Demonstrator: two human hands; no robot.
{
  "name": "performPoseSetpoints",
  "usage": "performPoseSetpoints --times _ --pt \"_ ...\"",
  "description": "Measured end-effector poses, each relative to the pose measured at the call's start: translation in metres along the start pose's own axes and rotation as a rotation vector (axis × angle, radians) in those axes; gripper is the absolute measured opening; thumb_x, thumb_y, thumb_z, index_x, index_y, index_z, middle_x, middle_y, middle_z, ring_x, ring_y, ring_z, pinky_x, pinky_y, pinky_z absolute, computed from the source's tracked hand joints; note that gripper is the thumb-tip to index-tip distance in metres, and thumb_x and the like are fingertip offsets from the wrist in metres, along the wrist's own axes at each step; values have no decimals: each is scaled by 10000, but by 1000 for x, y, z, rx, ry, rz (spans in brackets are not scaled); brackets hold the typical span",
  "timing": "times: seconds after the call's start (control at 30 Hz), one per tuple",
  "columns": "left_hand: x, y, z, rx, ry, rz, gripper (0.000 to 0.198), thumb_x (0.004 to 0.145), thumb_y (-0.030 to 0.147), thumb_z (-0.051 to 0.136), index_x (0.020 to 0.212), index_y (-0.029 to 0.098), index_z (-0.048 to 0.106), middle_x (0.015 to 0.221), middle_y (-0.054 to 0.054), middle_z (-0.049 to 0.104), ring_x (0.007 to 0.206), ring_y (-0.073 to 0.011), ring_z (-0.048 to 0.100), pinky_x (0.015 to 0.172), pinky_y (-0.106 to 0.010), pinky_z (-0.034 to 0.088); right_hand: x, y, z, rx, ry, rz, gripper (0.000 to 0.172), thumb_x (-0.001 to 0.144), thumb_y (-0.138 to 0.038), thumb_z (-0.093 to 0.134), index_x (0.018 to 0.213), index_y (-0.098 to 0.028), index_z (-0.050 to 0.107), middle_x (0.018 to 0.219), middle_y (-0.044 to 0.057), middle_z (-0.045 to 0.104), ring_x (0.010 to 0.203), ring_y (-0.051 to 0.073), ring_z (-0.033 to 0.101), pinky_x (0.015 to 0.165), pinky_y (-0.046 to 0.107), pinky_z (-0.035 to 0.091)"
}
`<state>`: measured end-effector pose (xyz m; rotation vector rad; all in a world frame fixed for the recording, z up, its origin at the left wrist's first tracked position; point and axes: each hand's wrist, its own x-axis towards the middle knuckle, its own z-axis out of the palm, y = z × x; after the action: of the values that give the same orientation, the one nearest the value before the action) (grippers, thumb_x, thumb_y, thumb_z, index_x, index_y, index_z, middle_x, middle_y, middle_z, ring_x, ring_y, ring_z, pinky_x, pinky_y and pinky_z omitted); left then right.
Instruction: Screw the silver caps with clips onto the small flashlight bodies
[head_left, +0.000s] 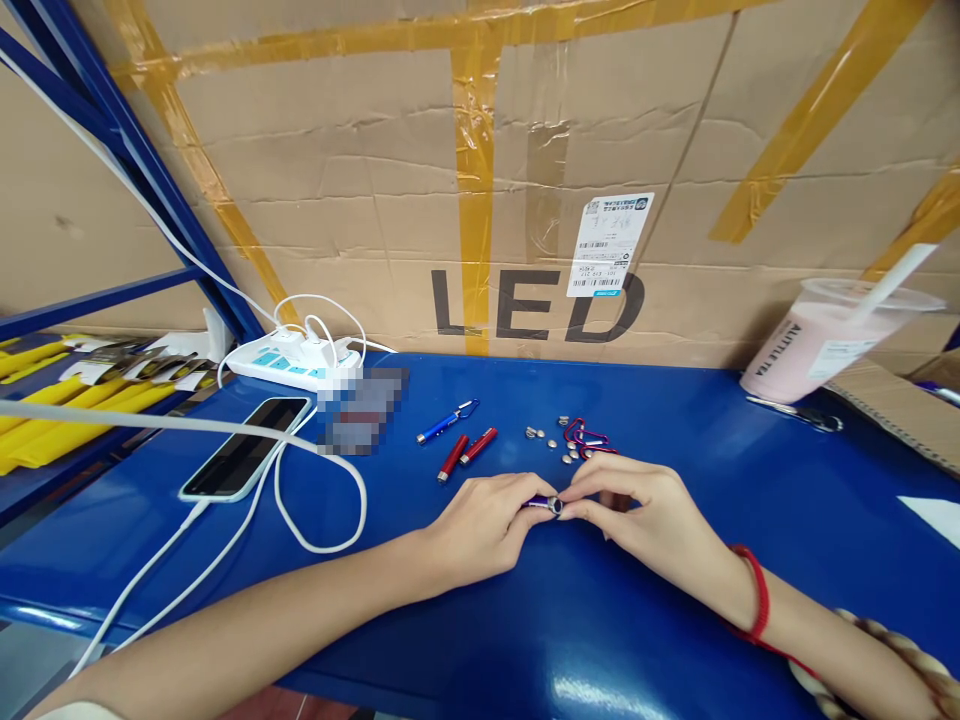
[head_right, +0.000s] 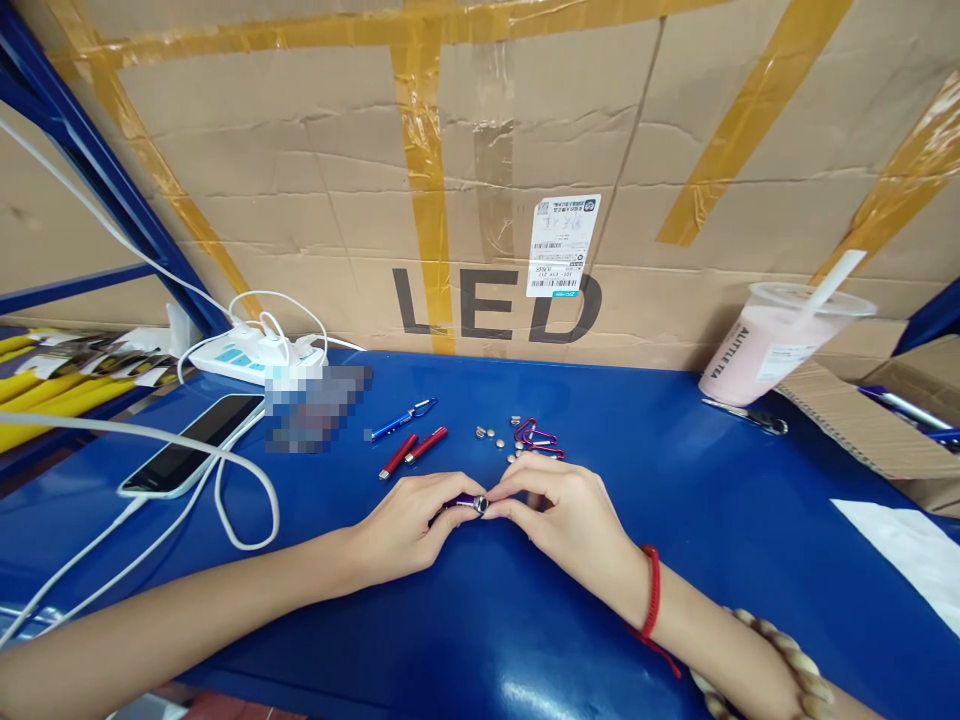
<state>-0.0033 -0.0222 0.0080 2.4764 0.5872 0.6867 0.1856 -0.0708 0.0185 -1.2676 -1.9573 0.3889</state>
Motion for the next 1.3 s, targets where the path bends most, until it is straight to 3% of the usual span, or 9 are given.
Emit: performPoseSetpoints --times 0.3,0.57,0.73,0.97,1.2,1.3 --pt "0 -2 0 -102 -18 -43 110 889 172 464 945 180 559 926 -25 667 838 -145 627 745 -218 469 -2 1 3 -41 10 -52 157 825 -257 581 732 -196 692 726 27 658 599 110 579 547 219 456" --pt "-2 -5 3 -165 -25 -134 57 870 215 508 822 192 488 904 -11 665 786 -141 641 672 -210 481 3 1 0 -10 -41 107 150 765 -279 631 649 -201 685 651 9 647 491 98 521 465 218 406" --pt "-2 -6 2 -164 -9 -113 24 862 205 528 876 188 520 907 -11 659 802 -140 631 699 -213 480 4 -1 0 44 -76 202 145 750 -282 639 641 -196 682 648 9 642 480 98 521 459 219 413" --pt "-1 -1 -1 -198 -31 -159 178 864 191 523 1041 205 514 962 -18 652 886 -148 624 777 -241 484 5 -1 0 124 -107 278 184 748 -330 635 646 -182 679 645 15 636 435 90 505 412 213 418" --pt "2 -1 2 -47 31 0 162 913 162 422 1000 167 558 981 -57 645 904 -174 573 856 -304 445 8 2 -5 124 -76 249 215 747 -380 645 664 -183 672 683 16 639 434 83 517 418 209 422" --pt "2 -1 1 -65 0 -29 154 913 144 408 977 162 546 943 -53 641 876 -168 578 823 -288 453 7 5 -4 183 -101 269 229 742 -386 649 658 -173 665 686 13 624 412 73 519 418 204 426"
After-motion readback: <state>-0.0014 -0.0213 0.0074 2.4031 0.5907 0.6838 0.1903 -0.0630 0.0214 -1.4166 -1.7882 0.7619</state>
